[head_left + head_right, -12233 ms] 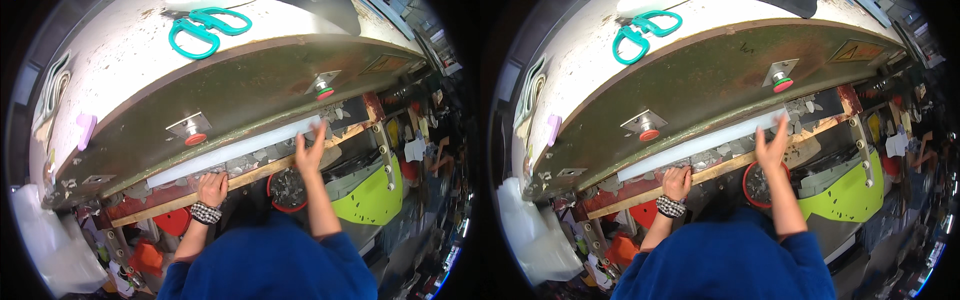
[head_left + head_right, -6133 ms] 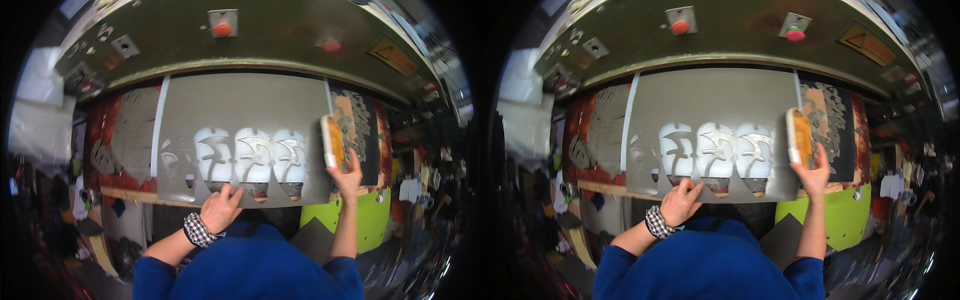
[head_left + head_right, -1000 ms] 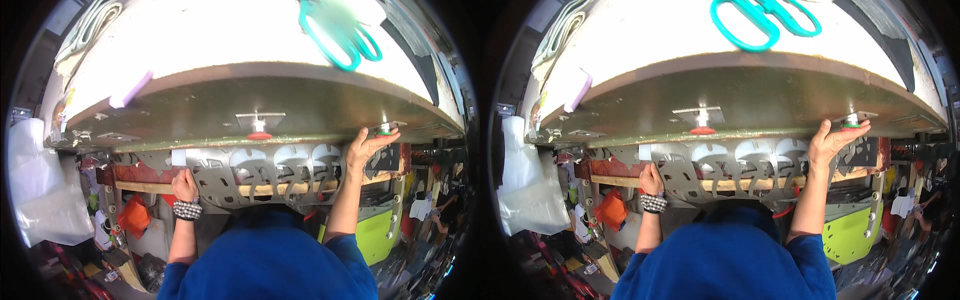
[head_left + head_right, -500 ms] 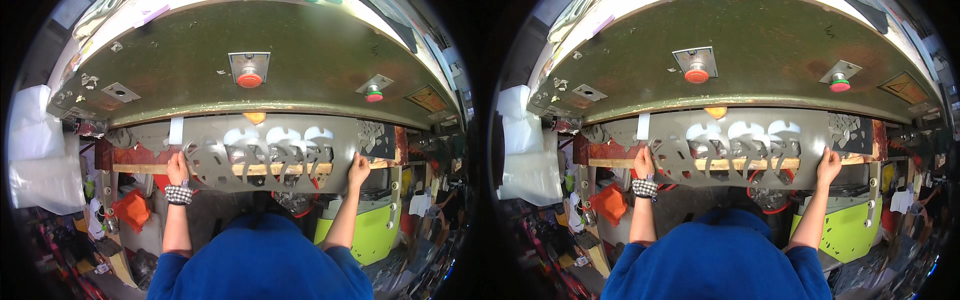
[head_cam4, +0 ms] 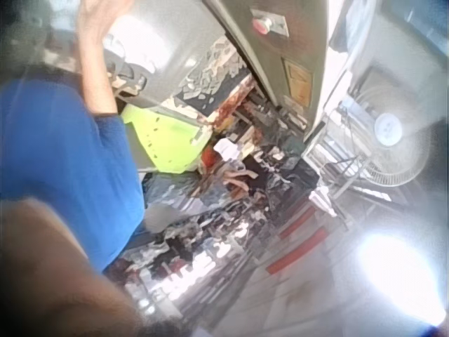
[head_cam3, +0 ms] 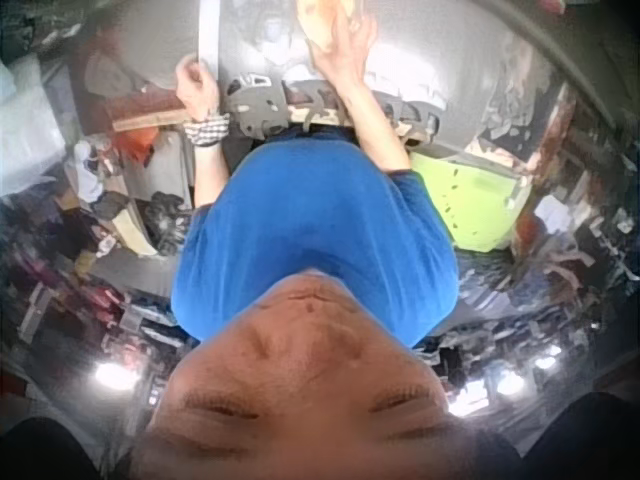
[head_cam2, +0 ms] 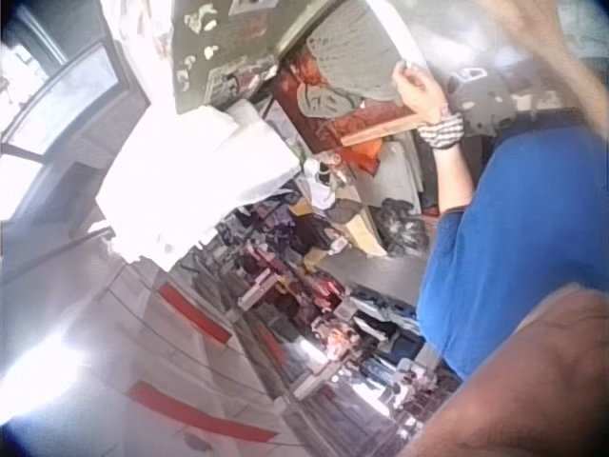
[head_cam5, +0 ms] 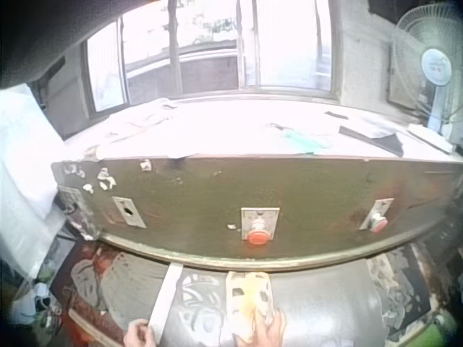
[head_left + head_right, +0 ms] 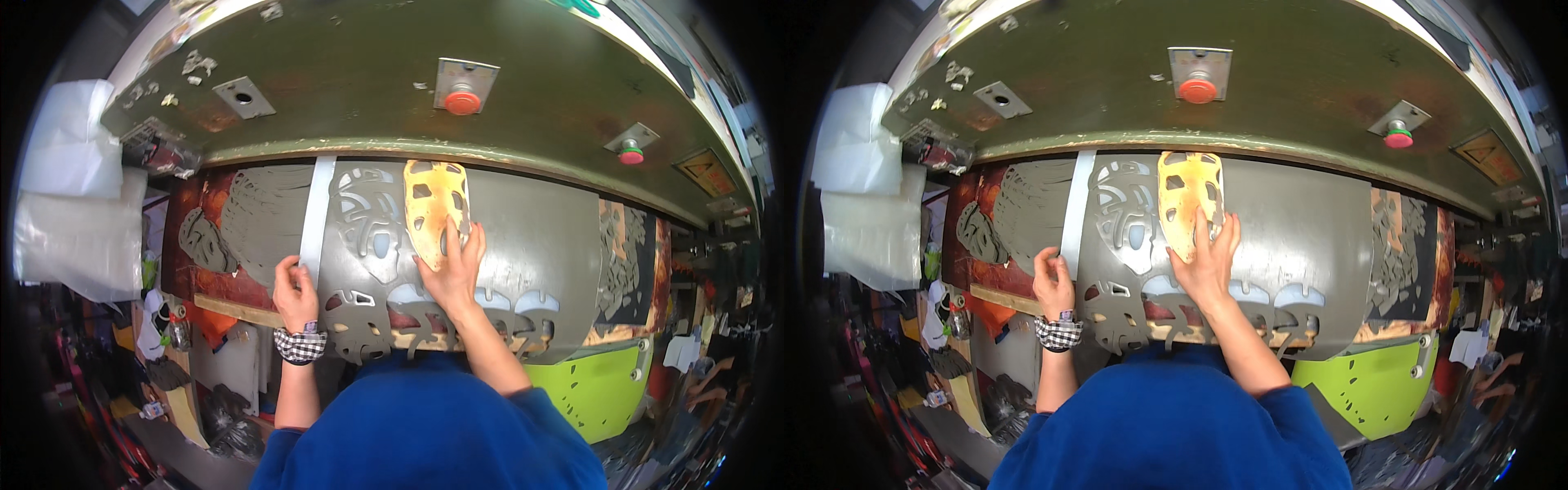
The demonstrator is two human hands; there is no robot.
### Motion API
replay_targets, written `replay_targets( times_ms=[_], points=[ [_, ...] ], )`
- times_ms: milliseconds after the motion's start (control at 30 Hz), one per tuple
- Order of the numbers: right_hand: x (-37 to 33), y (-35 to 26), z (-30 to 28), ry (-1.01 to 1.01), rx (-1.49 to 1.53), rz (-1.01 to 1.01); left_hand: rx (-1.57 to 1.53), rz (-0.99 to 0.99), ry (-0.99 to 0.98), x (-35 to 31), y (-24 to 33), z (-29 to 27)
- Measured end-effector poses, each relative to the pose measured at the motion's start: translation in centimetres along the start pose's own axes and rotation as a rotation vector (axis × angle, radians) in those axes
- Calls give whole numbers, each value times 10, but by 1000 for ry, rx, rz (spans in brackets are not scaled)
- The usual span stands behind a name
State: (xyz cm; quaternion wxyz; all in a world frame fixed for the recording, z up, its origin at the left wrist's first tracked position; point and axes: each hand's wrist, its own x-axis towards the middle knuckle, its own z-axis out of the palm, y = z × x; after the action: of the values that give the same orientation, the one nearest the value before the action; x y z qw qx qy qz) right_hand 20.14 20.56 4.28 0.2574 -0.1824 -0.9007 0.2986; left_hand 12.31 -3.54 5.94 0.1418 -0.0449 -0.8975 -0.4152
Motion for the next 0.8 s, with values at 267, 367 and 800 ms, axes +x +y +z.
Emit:
replay_targets(
  times_ms=[267, 367, 800],
  points=[
    [-32, -5, -57, -17, 892, 477, -310, 144, -579, -12, 79, 73],
    [-41, -3, -71, -18, 1051, 556, -219, 211, -547, -17, 107, 101],
    [-114, 67, -184, 688, 2103, 574, 204, 454, -479, -5, 64, 95]
  ],
)
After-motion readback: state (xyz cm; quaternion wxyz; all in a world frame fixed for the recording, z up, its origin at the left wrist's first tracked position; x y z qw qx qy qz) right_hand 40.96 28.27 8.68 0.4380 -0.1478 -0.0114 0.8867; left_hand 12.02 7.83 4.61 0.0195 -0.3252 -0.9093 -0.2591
